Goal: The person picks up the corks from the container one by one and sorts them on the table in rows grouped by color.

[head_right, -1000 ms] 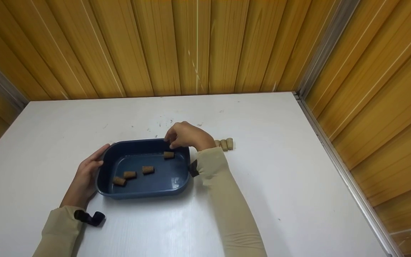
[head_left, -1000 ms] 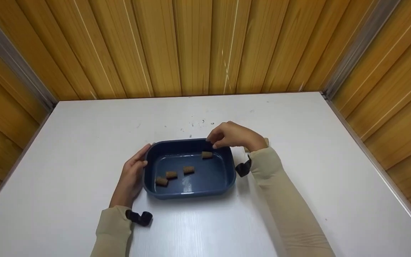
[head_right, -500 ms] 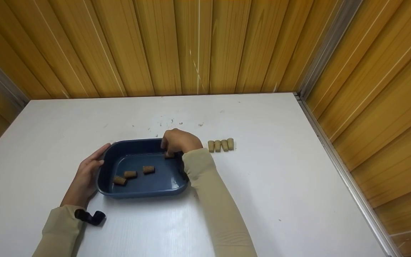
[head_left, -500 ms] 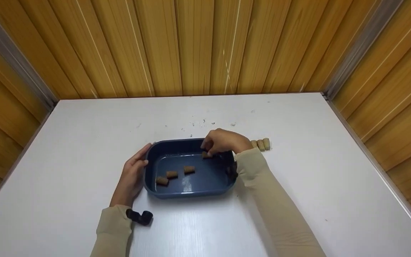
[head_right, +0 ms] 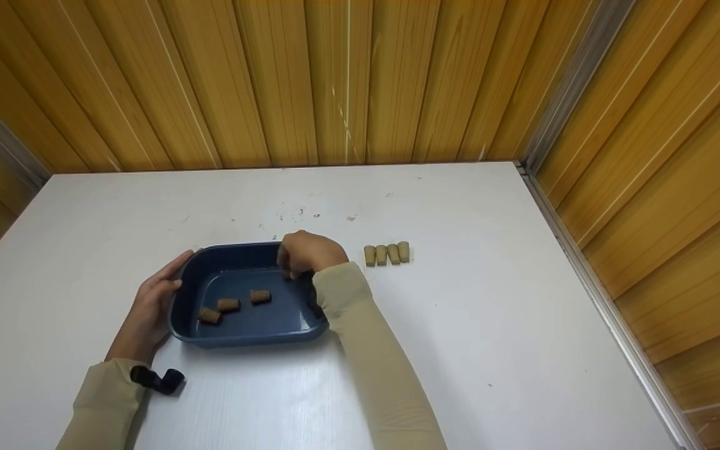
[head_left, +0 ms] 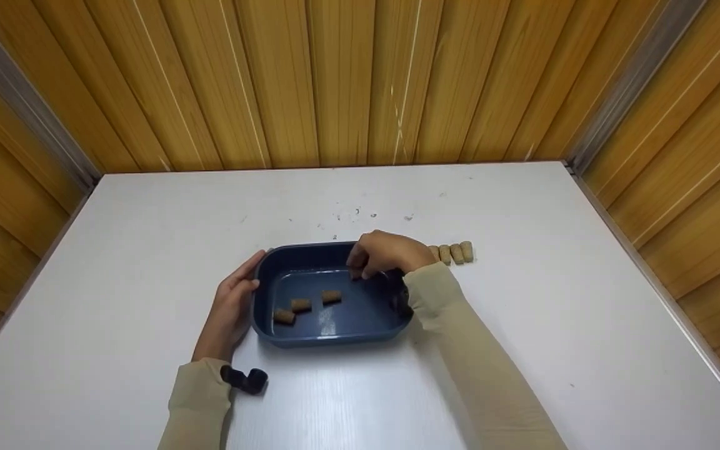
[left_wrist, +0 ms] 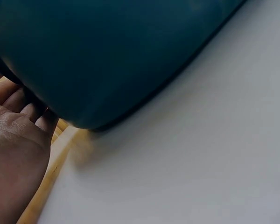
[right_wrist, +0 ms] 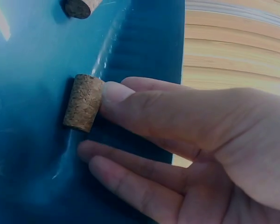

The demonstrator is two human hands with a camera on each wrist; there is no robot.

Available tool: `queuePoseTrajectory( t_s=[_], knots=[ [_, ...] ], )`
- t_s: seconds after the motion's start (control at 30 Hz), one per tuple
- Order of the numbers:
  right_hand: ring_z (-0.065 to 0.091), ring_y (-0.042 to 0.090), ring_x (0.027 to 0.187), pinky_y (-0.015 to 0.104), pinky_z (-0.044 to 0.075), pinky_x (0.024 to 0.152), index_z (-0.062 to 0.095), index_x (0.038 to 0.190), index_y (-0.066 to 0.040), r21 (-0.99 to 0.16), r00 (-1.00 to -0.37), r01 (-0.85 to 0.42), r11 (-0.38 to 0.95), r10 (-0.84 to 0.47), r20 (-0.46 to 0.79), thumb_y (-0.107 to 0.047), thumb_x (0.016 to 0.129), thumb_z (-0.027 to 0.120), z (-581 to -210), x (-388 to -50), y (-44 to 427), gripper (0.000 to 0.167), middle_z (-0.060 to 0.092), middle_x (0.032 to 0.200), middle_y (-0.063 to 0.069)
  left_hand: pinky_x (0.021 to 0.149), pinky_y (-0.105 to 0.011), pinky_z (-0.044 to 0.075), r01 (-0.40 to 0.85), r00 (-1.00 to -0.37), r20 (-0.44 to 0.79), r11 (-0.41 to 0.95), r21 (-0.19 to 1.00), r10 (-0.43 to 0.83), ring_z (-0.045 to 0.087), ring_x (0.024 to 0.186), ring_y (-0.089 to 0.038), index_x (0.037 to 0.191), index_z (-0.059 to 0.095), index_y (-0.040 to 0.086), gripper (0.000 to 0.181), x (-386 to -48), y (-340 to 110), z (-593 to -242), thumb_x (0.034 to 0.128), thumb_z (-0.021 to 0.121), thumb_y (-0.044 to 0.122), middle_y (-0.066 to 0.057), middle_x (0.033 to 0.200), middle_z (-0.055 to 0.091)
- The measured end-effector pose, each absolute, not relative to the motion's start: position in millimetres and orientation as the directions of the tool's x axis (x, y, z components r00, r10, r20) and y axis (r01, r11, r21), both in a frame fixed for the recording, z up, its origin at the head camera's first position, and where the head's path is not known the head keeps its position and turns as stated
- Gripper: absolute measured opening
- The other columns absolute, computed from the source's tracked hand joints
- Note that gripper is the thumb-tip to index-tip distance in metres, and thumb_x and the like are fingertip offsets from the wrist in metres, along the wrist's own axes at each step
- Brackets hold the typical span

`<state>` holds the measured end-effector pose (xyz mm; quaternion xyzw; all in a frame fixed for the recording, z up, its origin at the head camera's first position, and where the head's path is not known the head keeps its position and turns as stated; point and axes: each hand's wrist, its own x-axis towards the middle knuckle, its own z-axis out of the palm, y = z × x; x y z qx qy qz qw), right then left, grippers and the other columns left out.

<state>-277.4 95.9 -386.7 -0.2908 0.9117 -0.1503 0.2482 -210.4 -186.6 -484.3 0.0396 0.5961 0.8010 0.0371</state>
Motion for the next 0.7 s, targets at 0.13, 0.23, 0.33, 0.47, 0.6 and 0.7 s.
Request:
queuePoseTrajectory(
  t_s=[0.13,0.23,0.33,0.47,0.6,0.7],
  knots=[
    [0.067,0.015,0.104,0.032,0.054,0.09,0.07,0.116,-0.009,-0.434,-0.704,-0.457,0.776,-0.614,-0.358,0.0,0.08,0.071,-387,-276,92,0.037,0.073,0.108,0.004,0.118,-0.025,0.023,-0.013,-0.993,0.021,-0.302,0.953,0.112,0.03,0.144,-0.014,0.146,0.033,-0.004,0.059,-210,-187,-484,0.087,0.035,-0.008,-0.011,0.154,0.035],
    [0.067,0.017,0.104,0.033,0.054,0.09,0.069,0.118,-0.009,-0.432,-0.702,-0.458,0.777,-0.614,-0.361,0.0,0.08,0.071,-388,-275,88,0.039,0.073,0.11,0.005,0.118,-0.024,0.024,-0.018,-0.993,0.019,-0.31,0.951,0.116,0.031,0.144,-0.012,0.146,0.033,-0.004,0.059,-210,-187,-485,0.0873,0.034,-0.008,-0.01,0.154,0.036],
    [0.066,0.017,0.105,0.033,0.054,0.091,0.069,0.119,-0.009,-0.427,-0.7,-0.455,0.782,-0.61,-0.371,0.0,0.08,0.072,-390,-273,83,0.04,0.072,0.112,0.005,0.117,-0.025,0.024,-0.019,-0.992,0.021,-0.318,0.948,0.121,0.029,0.145,-0.014,0.147,0.033,-0.004,0.059,-210,-187,-485,0.0878,0.034,-0.008,-0.01,0.154,0.035],
    [0.065,0.017,0.107,0.034,0.053,0.092,0.069,0.119,-0.011,-0.435,-0.694,-0.443,0.784,-0.607,-0.387,0.001,0.08,0.071,-394,-273,79,0.041,0.072,0.112,0.005,0.117,-0.025,0.024,-0.023,-0.992,0.02,-0.329,0.944,0.125,0.027,0.146,-0.016,0.147,0.032,-0.004,0.059,-210,-186,-484,0.088,0.034,-0.008,-0.012,0.155,0.032],
    [0.065,0.017,0.106,0.035,0.053,0.092,0.07,0.119,-0.013,-0.43,-0.696,-0.449,0.783,-0.609,-0.38,-0.001,0.081,0.072,-397,-273,78,0.04,0.072,0.111,0.004,0.117,-0.024,0.025,-0.032,-0.994,0.006,-0.335,0.942,0.113,0.027,0.145,-0.016,0.146,0.033,-0.004,0.059,-209,-186,-483,0.0877,0.034,-0.009,-0.011,0.155,0.033],
    [0.065,0.017,0.105,0.036,0.053,0.091,0.07,0.118,-0.015,-0.416,-0.702,-0.461,0.783,-0.609,-0.368,-0.003,0.081,0.072,-399,-273,77,0.039,0.072,0.11,0.004,0.117,-0.025,0.024,-0.029,-0.994,0.005,-0.318,0.948,0.105,0.027,0.146,-0.016,0.146,0.033,-0.004,0.059,-209,-186,-482,0.0874,0.035,-0.009,-0.011,0.155,0.034]
  ],
)
